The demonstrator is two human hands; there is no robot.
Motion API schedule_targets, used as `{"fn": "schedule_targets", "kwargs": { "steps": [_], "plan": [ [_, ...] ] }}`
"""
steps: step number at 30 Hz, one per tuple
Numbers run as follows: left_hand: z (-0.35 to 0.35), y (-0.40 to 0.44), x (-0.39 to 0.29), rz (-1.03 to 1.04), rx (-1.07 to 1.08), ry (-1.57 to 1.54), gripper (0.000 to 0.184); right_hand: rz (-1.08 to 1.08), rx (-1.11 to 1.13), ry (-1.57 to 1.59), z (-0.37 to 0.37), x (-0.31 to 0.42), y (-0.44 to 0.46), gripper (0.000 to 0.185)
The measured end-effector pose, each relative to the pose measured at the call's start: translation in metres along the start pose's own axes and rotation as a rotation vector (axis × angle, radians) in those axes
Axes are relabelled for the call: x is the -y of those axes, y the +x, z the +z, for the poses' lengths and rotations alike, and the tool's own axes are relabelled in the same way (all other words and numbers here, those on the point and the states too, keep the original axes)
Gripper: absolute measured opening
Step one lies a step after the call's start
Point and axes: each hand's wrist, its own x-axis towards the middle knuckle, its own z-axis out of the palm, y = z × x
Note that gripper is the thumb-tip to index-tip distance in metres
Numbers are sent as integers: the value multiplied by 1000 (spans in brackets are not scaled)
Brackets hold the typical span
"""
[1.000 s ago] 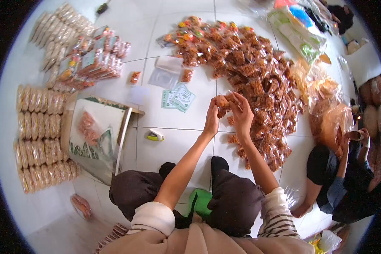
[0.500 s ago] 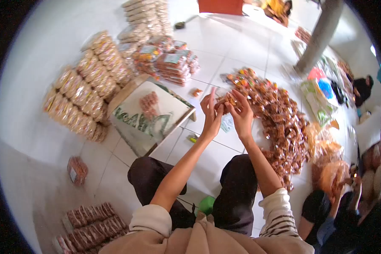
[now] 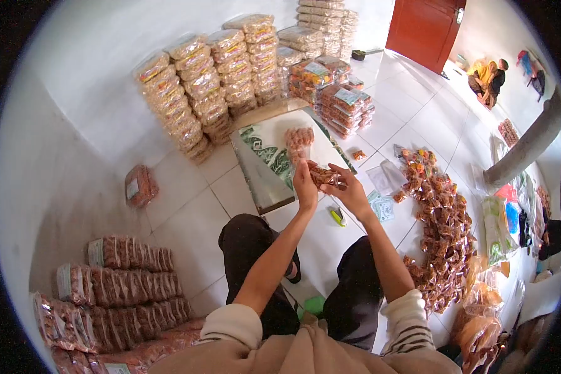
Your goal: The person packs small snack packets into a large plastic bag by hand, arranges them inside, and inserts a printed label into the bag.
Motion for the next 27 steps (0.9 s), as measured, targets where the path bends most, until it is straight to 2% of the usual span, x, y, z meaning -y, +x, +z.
{"fn": "schedule_targets", "kwargs": {
  "steps": [2, 3, 4, 6, 7, 8, 10, 11, 13, 14, 15, 16, 18, 20, 22, 23, 27],
  "plan": [
    [0, -2, 1, 108, -40, -12, 39, -9, 161, -133, -2, 10, 5, 52],
    [5, 2, 3, 202, -54, 13, 41, -45, 135, -290, -4, 8, 10, 50],
    [9, 5, 7, 295, -70, 40, 42, -72, 118, -301, -6, 10, 15, 50],
    [13, 25, 10, 55, 37, -13, 45, -94, 47, -200, -12, 3, 25, 47],
    [16, 28, 3, 163, 116, 144, 45, -61, 9, -271, -17, 7, 29, 44],
    [12, 38, 8, 75, 283, 77, 43, -124, -70, -229, -18, -9, 35, 42],
    [1, 50, 21, 268, 266, 208, 37, -57, -168, -221, -25, -21, 33, 43],
    [-15, 49, 27, 256, 263, 219, 37, -43, -164, -212, -25, -31, 27, 43],
    [-53, 39, 35, 577, 349, 718, 50, -37, -434, -132, -22, -56, 6, 43],
    [-69, 31, 47, 567, 348, 725, 50, 34, -439, -151, -19, -68, -10, 42],
    [-86, 21, 61, 572, 391, 928, 57, 99, -479, -118, -12, -82, -27, 41],
    [-98, 13, 71, 570, 438, 1132, 66, 75, -475, -77, -5, -95, -44, 41],
    [-107, 7, 82, 528, 472, 1158, 64, 136, -462, -108, 12, -121, -75, 42],
    [-106, 10, 90, 488, 507, 1170, 62, 187, -313, -46, 23, -135, -92, 45],
    [-97, 18, 92, 535, 514, 1204, 53, 226, -243, -16, 37, -136, -91, 50],
    [-91, 21, 92, 508, 500, 1130, 44, 238, -253, 24, 44, -139, -88, 51],
    [-84, 29, 98, 503, 530, 1095, 41, 343, -262, 90, 58, -144, -61, 46]
  ]
}}
